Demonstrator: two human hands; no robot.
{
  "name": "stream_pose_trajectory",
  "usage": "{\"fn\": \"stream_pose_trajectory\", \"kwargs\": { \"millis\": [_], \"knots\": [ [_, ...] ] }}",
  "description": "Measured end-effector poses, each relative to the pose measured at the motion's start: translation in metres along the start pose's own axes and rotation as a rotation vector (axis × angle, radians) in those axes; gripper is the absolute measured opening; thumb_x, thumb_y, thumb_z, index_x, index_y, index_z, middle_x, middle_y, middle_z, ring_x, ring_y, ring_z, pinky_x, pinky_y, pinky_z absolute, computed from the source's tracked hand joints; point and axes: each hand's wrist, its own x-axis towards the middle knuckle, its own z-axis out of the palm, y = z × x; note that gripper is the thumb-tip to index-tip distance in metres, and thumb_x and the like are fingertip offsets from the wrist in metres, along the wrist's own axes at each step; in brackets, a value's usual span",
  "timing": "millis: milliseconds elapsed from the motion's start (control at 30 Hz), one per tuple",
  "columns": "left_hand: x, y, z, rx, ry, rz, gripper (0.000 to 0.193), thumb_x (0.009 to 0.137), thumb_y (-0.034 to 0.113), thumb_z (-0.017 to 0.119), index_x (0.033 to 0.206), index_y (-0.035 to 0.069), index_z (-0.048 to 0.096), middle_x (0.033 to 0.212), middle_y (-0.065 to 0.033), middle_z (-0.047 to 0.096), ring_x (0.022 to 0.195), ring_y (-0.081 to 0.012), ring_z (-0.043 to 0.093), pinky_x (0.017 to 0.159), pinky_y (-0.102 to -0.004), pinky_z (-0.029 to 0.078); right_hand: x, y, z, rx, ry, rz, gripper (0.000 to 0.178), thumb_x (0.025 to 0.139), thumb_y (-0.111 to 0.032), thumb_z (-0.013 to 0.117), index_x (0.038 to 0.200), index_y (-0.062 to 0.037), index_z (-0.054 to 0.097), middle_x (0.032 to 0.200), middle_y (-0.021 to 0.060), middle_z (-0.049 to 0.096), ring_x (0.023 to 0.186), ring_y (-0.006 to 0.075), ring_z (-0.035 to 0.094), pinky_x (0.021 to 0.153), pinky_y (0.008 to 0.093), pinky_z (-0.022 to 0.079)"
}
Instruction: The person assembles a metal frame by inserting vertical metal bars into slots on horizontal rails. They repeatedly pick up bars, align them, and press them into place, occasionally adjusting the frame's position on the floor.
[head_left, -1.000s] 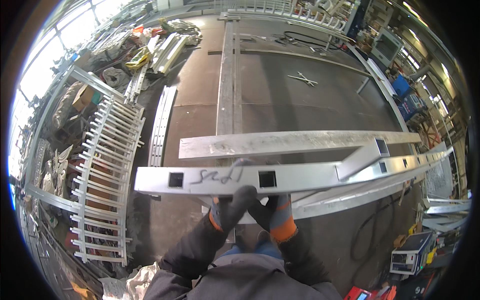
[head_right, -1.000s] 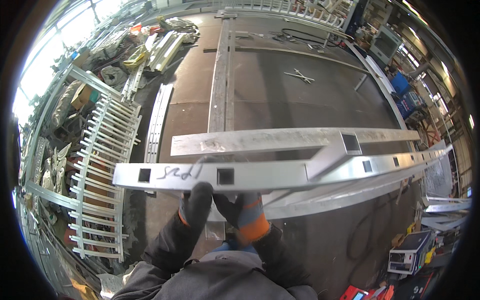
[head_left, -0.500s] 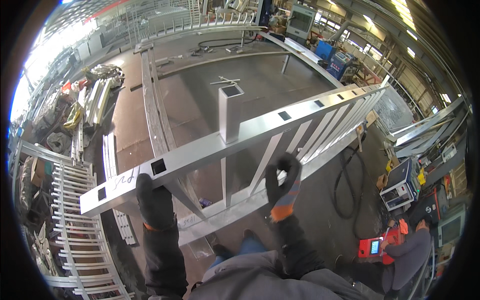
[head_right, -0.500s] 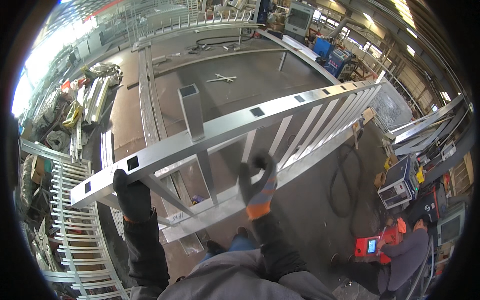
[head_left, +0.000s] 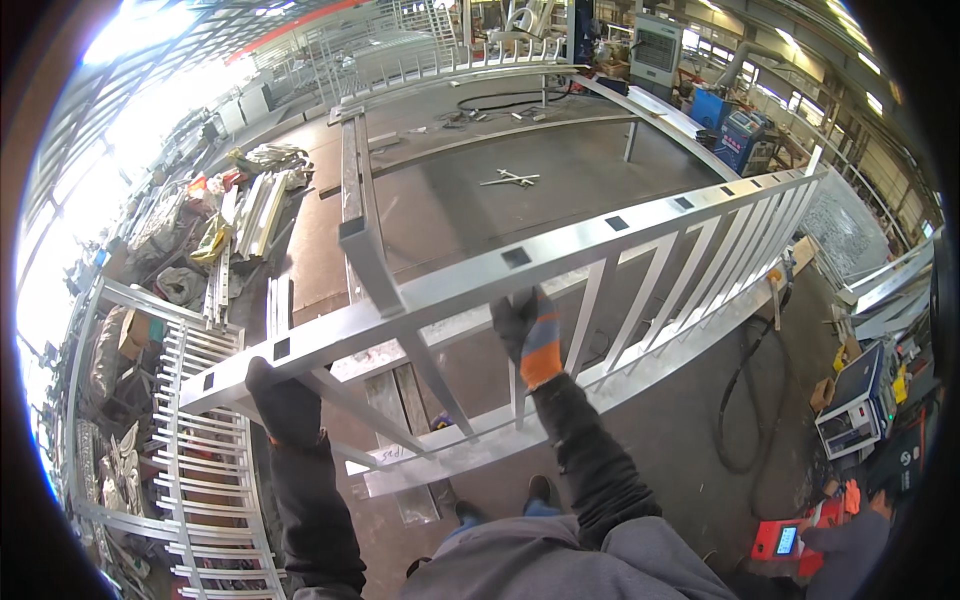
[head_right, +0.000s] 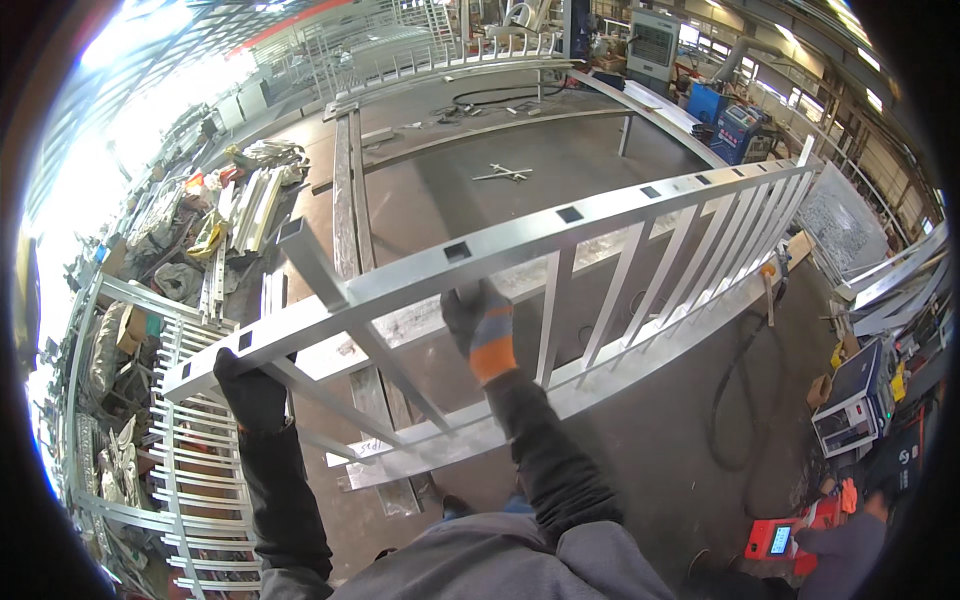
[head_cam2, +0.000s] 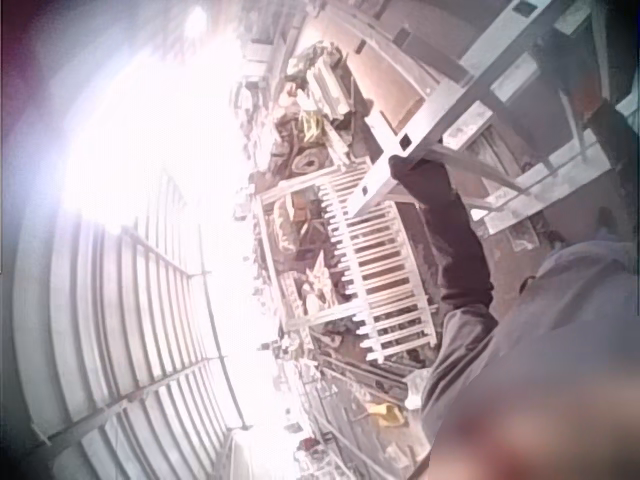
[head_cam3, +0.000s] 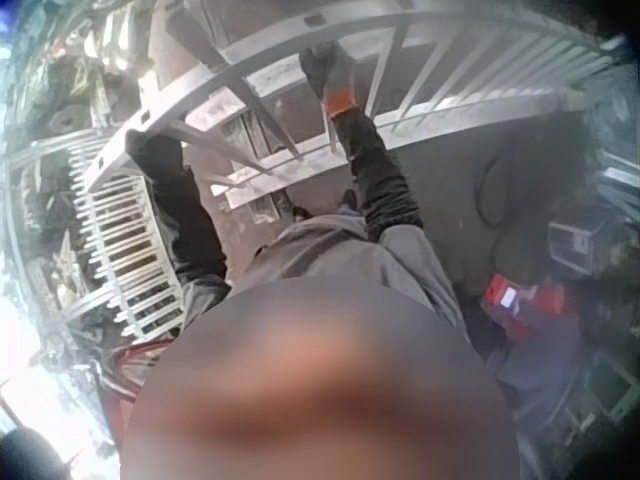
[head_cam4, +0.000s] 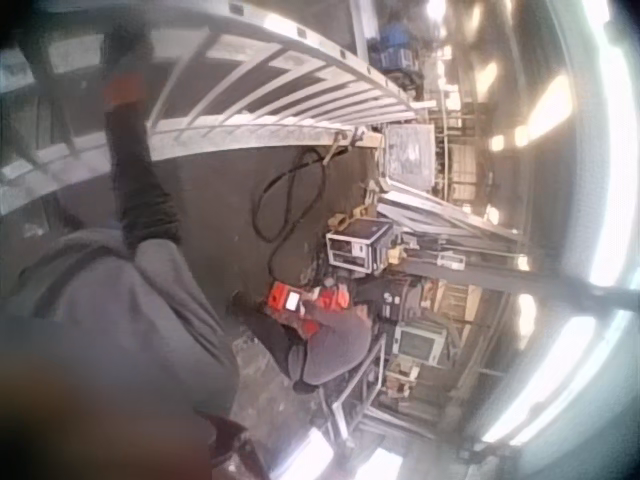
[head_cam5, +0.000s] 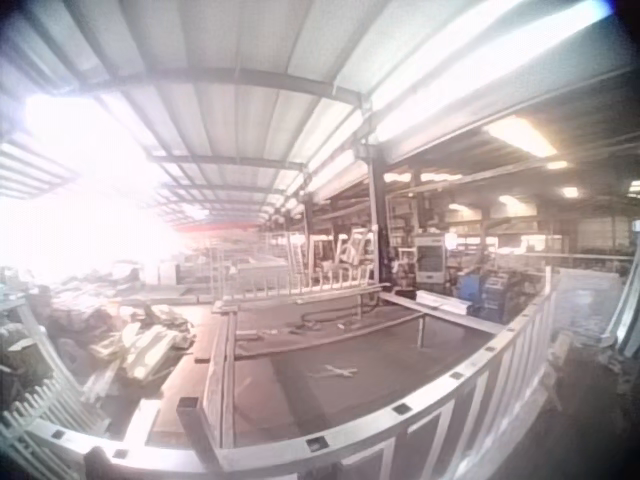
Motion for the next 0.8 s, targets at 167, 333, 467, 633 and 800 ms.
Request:
{"fn": "stream_pose_trajectory", "kwargs": {
  "millis": [167, 333, 467, 633, 800],
  "knots": [
    [-0.001, 0.004, 0.007, -0.012, -0.103, -0.090, 0.059, 0.090, 0.048, 0.061, 0.124, 0.000, 0.054, 0.121, -0.0159, 0.059, 0.116, -0.0324, 0.056, 0.104, -0.0514, 0.042, -0.001, 0.011, 0.003, -0.004, 0.049, 0.003, 0.018, 0.090, -0.006, 0.062, 0.107, 0.0015, 0.063, 0.089, 0.0071, 0.065, 0.082, 0.0113, 0.060, 0.072, 0.0260, 0.053],
    [0.002, 0.005, 0.012, 0.821, -0.087, 0.140, 0.058, 0.092, 0.047, 0.059, 0.123, -0.001, 0.055, 0.119, -0.0157, 0.060, 0.116, -0.0315, 0.055, 0.106, -0.0493, 0.040, -0.002, 0.008, 0.006, -0.175, 0.016, -0.100, 0.017, 0.089, 0.002, 0.060, 0.106, 0.0022, 0.063, 0.093, 0.0069, 0.062, 0.083, 0.0101, 0.058, 0.070, 0.0221, 0.051],
    [-0.001, 0.004, 0.014, 0.512, -0.065, 0.047, 0.054, 0.093, 0.046, 0.059, 0.118, -0.001, 0.057, 0.117, -0.0144, 0.061, 0.115, -0.0298, 0.056, 0.106, -0.0473, 0.041, -0.001, 0.001, 0.007, 0.067, -0.009, 0.087, 0.016, 0.091, -0.001, 0.056, 0.105, 0.0016, 0.063, 0.099, 0.0064, 0.062, 0.086, 0.0135, 0.060, 0.073, 0.0229, 0.053],
    [-0.010, 0.004, 0.031, 0.089, -0.021, -0.023, 0.047, 0.098, 0.047, 0.046, 0.122, 0.007, 0.056, 0.116, -0.0058, 0.062, 0.111, -0.0220, 0.057, 0.095, -0.0393, 0.045, -0.006, -0.010, 0.009, -0.715, -0.112, -0.278, 0.020, 0.093, -0.010, 0.056, 0.107, 0.0008, 0.064, 0.097, 0.0053, 0.065, 0.085, 0.0177, 0.064, 0.076, 0.0287, 0.055],
    [-0.026, 0.002, 0.029, 0.055, 0.114, 0.048, 0.045, 0.101, 0.045, 0.046, 0.122, 0.007, 0.058, 0.112, -0.0050, 0.063, 0.109, -0.0208, 0.057, 0.100, -0.0405, 0.042, -0.007, -0.020, 0.002, -0.872, -0.191, -0.392, 0.011, 0.088, -0.009, 0.066, 0.095, -0.0003, 0.068, 0.081, 0.0044, 0.069, 0.077, 0.0161, 0.066, 0.071, 0.0319, 0.054]
  ]
}}
